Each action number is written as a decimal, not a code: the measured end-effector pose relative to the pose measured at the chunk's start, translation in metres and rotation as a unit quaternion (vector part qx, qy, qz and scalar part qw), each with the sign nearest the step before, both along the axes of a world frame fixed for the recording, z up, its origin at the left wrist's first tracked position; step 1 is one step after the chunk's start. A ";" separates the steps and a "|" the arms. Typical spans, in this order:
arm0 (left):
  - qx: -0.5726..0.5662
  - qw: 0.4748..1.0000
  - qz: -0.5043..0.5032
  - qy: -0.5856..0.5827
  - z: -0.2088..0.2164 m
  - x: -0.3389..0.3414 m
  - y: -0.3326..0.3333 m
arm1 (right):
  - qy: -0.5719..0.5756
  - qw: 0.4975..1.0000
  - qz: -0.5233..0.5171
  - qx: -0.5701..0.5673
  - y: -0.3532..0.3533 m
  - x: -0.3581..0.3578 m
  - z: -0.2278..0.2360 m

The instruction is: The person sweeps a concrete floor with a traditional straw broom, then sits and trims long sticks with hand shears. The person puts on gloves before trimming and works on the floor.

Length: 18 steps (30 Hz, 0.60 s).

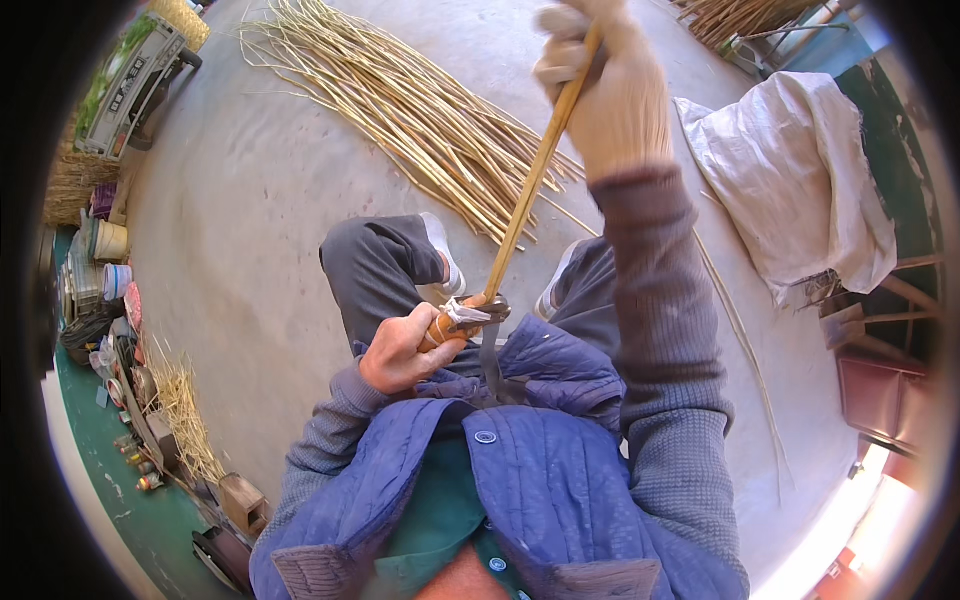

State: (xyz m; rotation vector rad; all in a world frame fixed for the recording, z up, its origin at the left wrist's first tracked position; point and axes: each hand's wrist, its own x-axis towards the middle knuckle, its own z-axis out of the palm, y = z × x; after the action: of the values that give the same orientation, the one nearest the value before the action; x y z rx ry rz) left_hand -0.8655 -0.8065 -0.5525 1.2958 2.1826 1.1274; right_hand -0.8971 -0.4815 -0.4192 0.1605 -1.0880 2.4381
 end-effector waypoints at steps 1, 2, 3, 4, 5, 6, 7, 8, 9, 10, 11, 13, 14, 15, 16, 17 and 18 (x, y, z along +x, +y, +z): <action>0.005 1.000 0.006 0.004 0.001 -0.001 -0.001 | -0.051 0.997 -0.065 -0.004 -0.004 -0.003 0.014; 0.010 1.000 0.011 0.008 0.003 -0.002 -0.001 | -0.101 0.986 -0.129 -0.008 -0.010 -0.006 0.023; 0.015 1.000 0.017 0.013 0.006 -0.004 -0.001 | -0.094 0.988 -0.122 -0.002 -0.015 -0.007 0.011; 0.034 0.999 0.025 -0.003 0.015 -0.010 0.005 | -0.085 0.989 -0.118 0.008 -0.018 -0.005 -0.011; 0.026 0.999 0.034 -0.009 0.019 -0.019 0.010 | -0.075 0.991 -0.111 0.017 -0.024 -0.005 -0.028; 0.013 0.999 0.046 -0.019 0.023 -0.027 0.012 | -0.104 0.988 -0.112 0.024 -0.051 -0.002 -0.036; 0.045 0.998 0.039 -0.026 0.032 -0.035 0.021 | -0.137 0.988 -0.057 0.038 -0.066 0.007 -0.039; 0.066 0.996 0.038 -0.053 0.034 -0.043 0.027 | -0.164 0.985 -0.003 0.052 -0.075 0.013 -0.039; 0.063 0.993 0.046 -0.090 0.045 -0.048 0.031 | -0.177 0.980 -0.012 0.087 -0.077 0.015 -0.035; 0.061 0.989 0.054 -0.123 0.056 -0.053 0.034 | -0.186 0.974 -0.020 0.124 -0.078 0.015 -0.027; 0.052 0.982 0.075 -0.165 0.060 -0.057 0.035 | -0.195 0.967 -0.030 0.161 -0.080 0.015 -0.022; 0.045 0.962 0.110 -0.246 0.068 -0.065 0.040 | -0.176 0.909 -0.132 0.354 -0.071 0.033 -0.035; 0.068 0.968 0.105 -0.215 0.067 -0.071 0.043 | -0.158 0.862 -0.184 0.445 -0.070 0.042 -0.045; 0.092 0.973 0.101 -0.188 0.056 -0.079 0.047 | -0.203 0.883 -0.150 0.395 -0.077 0.050 -0.057; 0.114 0.975 0.097 -0.163 0.052 -0.084 0.052 | -0.249 0.899 -0.114 0.342 -0.086 0.060 -0.069; 0.121 0.954 0.103 -0.256 0.062 -0.081 0.060 | -0.275 0.909 -0.080 0.304 -0.101 0.069 -0.077; 0.139 0.946 0.109 -0.271 0.060 -0.080 0.069 | -0.299 0.916 -0.046 0.263 -0.114 0.073 -0.084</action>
State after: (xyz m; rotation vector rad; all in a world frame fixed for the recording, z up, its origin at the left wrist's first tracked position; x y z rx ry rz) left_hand -0.9455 -0.7377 -0.4925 0.7192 1.8204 1.6918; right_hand -0.8238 -0.5954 -0.5031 -0.4952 -1.9519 2.0917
